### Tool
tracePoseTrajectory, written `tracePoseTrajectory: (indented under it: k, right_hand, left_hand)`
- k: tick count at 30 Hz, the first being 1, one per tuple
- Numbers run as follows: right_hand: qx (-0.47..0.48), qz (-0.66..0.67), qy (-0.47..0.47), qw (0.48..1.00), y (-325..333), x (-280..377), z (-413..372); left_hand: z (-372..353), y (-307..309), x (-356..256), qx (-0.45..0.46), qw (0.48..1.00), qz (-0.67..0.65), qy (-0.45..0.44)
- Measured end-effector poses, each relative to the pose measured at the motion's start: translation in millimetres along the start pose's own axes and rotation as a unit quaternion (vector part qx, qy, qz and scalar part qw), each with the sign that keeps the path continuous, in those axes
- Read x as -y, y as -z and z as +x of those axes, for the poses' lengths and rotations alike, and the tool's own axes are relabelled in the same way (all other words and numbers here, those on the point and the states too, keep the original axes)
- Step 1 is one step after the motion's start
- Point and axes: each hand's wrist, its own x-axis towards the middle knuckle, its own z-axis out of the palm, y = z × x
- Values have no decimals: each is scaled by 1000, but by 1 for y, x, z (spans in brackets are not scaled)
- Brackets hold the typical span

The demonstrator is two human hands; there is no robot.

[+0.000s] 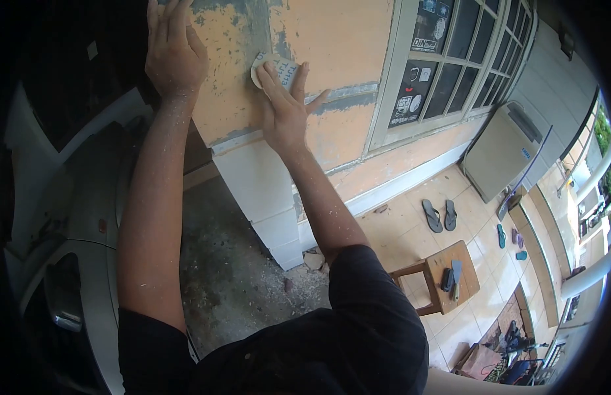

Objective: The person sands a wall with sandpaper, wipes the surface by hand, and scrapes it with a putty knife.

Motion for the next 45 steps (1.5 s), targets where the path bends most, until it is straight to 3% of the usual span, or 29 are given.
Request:
tracePoseTrajectory:
  k: [3,11,17,22,24,27,29,31,36,40,42,45]
  right_hand:
    - [54,-9,-70,996,0,-5,-57]
    - [-12,11,-24,1000,-6,8,33]
    - [49,-134,-11,990,-19,-18,-74]
    - [1,-98,121,988,-1,14,75]
    - [-12,-80,185,979,-2,17,91]
    - [26,-83,224,971,-2,-4,46]
    - [96,-64,199,973,-2,-26,-32]
    - [141,-92,180,969,4,-36,-61]
    - [43,-55,212,975,2,-1,70]
    - [46,-39,236,970,4,23,145]
    - [43,-38,234,970,3,22,132]
    - [120,-46,198,972,11,-8,50]
  left_hand:
    - [1,-1,0,-6,1000,-3,-4]
    - [-1,-3,1,-24,1000,9,-12]
    - [5,0,0,-21,999,26,-26]
    - [3,7,-3,22,999,26,-27]
    - [-1,10,-6,18,999,33,-6]
    - [-22,9,-4,17,998,67,-3]
    - [-44,12,-8,57,995,78,-2]
    - [-67,18,-15,52,995,76,26]
    - [-98,18,-22,58,992,72,81]
    - [-101,19,-28,73,987,100,100]
    - [-105,21,-37,91,982,127,104]
    - [-121,31,-49,140,974,151,95]
